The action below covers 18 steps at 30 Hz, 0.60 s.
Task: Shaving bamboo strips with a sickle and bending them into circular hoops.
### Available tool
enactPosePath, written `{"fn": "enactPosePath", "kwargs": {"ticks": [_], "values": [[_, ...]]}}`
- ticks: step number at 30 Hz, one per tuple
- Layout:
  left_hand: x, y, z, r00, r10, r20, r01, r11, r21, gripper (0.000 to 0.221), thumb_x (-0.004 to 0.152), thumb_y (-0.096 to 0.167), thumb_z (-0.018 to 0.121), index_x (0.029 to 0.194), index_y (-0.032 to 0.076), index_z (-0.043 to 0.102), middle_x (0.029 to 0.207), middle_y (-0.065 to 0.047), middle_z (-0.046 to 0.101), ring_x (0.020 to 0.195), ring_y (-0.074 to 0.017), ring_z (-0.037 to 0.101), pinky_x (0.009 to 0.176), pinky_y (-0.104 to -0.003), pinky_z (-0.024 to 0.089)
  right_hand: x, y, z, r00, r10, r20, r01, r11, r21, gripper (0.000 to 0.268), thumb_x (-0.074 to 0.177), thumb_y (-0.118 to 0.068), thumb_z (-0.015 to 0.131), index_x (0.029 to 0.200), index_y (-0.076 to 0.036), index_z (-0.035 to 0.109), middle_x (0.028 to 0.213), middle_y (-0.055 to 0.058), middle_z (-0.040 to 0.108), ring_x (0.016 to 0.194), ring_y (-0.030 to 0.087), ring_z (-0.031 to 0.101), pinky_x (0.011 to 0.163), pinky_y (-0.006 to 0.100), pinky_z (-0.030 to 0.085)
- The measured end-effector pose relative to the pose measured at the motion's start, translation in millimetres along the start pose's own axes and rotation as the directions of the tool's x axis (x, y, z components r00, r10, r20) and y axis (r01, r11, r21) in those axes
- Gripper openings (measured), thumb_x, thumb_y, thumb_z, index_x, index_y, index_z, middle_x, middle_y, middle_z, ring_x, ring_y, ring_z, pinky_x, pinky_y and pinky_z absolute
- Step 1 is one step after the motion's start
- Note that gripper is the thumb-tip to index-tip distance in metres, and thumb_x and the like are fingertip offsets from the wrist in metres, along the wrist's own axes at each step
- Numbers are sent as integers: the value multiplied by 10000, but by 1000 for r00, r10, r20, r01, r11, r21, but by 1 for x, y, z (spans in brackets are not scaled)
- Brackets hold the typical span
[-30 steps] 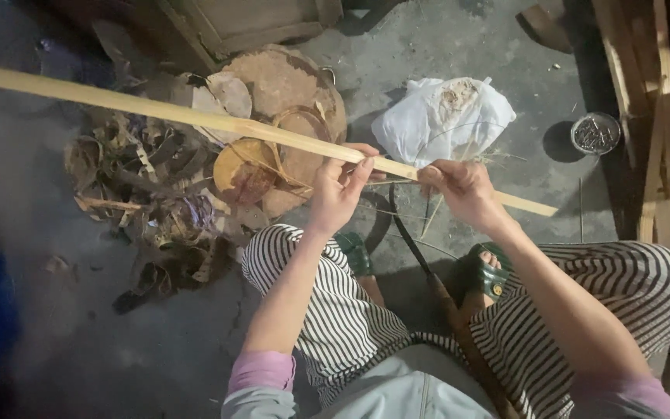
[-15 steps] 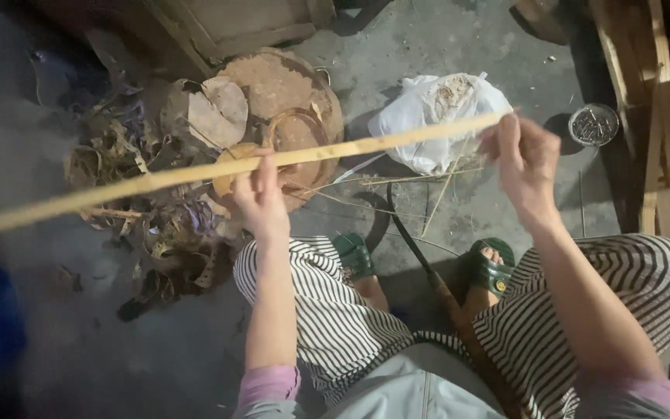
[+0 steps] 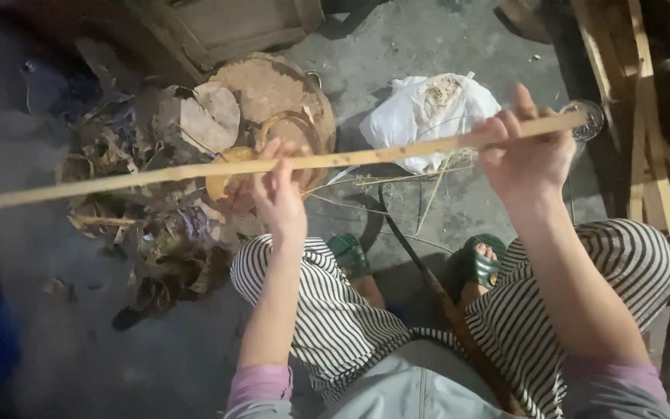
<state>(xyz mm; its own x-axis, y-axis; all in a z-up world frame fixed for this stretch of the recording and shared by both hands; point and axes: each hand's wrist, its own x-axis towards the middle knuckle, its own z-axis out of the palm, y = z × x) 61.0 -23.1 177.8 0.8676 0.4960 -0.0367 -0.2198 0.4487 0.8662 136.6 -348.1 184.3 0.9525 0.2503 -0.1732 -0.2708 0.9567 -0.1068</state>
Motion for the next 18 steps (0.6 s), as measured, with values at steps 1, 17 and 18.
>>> {"fn": "enactPosePath", "kwargs": {"ticks": [1, 17, 18], "values": [[-5, -6, 2, 1000, 2, -5, -2, 1000, -1, 363, 1006, 23, 584, 1365, -8, 543, 1222, -171, 657, 1076, -306, 707, 1032, -425, 625, -5, 5, 9, 1000, 5, 0, -5, 1000, -1, 386, 1069, -292, 353, 1165, -94, 670, 648, -50, 284, 651, 118, 323, 639, 231, 298], [34, 9, -35, 989, -88, -115, 34, 913, -406, 390, 968, 70, 583, 1333, 88, 448, 1025, -133, 659, 921, -264, 647, 880, -450, 586, -9, -130, -62, 867, -469, 170, 453, 597, -663, 192, 1028, -362, 434, 922, -257, 555, 706, -109, 387, 594, 31, 297, 519, 242, 184], [34, 10, -45, 975, -3, -224, -75, 938, -339, 641, 981, -9, 474, 1579, 91, 268, 1041, -129, 616, 852, -211, 589, 842, -431, 558, -9, -155, -104, 886, -444, 135, 429, 673, -603, 262, 1077, -233, 460, 817, -246, 491, 791, -92, 419, 702, 33, 363, 593, 222, 220]]}}
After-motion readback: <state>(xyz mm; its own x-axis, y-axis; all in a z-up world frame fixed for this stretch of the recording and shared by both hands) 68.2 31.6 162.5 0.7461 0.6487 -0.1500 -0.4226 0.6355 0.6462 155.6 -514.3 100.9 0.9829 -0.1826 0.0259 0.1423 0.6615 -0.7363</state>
